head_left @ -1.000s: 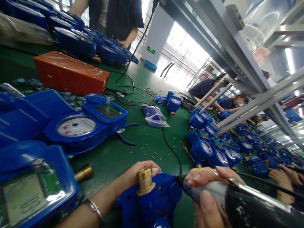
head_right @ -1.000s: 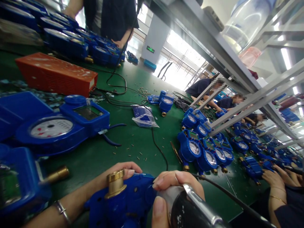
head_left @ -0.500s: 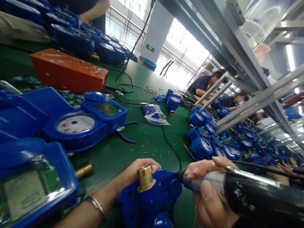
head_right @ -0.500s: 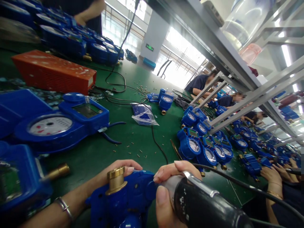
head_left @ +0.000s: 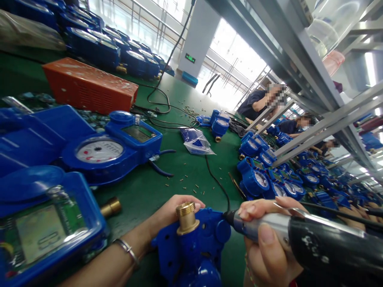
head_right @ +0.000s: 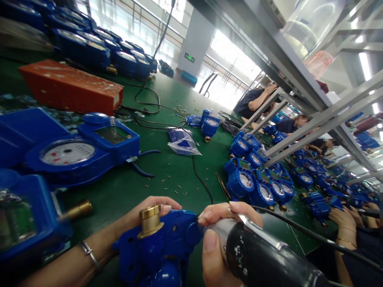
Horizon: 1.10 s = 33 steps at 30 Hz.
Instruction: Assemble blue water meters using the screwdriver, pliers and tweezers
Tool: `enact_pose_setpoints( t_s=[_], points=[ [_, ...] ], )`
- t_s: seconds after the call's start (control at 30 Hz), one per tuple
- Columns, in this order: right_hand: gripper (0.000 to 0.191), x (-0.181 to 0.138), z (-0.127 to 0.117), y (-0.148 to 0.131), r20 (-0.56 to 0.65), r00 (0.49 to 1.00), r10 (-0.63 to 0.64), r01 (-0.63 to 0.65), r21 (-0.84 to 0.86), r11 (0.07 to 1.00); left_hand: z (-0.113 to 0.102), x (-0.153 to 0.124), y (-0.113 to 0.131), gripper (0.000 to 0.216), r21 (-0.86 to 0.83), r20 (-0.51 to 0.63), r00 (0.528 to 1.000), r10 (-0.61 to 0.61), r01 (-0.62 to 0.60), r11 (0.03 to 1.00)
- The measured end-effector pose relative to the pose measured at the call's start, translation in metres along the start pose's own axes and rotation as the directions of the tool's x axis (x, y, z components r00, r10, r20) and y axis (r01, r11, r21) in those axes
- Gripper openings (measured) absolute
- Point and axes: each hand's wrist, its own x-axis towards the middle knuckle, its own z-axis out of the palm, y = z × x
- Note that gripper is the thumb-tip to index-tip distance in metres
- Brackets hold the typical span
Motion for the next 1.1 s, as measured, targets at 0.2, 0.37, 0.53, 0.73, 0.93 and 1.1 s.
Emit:
enact_pose_setpoints(
  t_s=[0.2,0.37,0.53,0.73,0.93,1.1],
  points=[
    [0.04,0.0,0.003,-0.002,-0.029,1.0,0.009,-0.01,-0.031,0.999,0.001,0.0,0.0,0.048,-0.019,-0.003,1.0,-0.01,0.01,1.0],
    [0.035,-0.001,-0.002,-0.002,0.032,0.999,-0.009,0.012,-0.088,0.996,0.001,0.001,0.0,0.045,-0.023,-0.001,1.0,-0.012,0.012,1.0],
    [0.034,-0.002,-0.006,-0.001,0.089,0.996,0.003,0.006,-0.097,0.995,0.002,0.001,0.0,0.042,-0.021,-0.007,1.0,-0.008,0.008,1.0],
    [0.038,-0.005,-0.002,-0.001,0.026,0.998,-0.054,0.058,-0.181,0.982,0.001,0.001,0.0,0.045,-0.008,0.0,1.0,-0.001,0.001,1.0],
    [0.038,-0.002,-0.009,-0.006,0.1,0.995,-0.005,0.021,-0.16,0.987,0.001,0.0,-0.001,0.046,0.016,0.003,1.0,0.01,-0.01,1.0],
    [0.035,-0.001,-0.01,-0.008,0.108,0.993,0.039,-0.028,-0.106,0.994,0.003,-0.001,0.0,0.045,0.024,-0.003,1.0,0.004,-0.004,1.0]
  ],
)
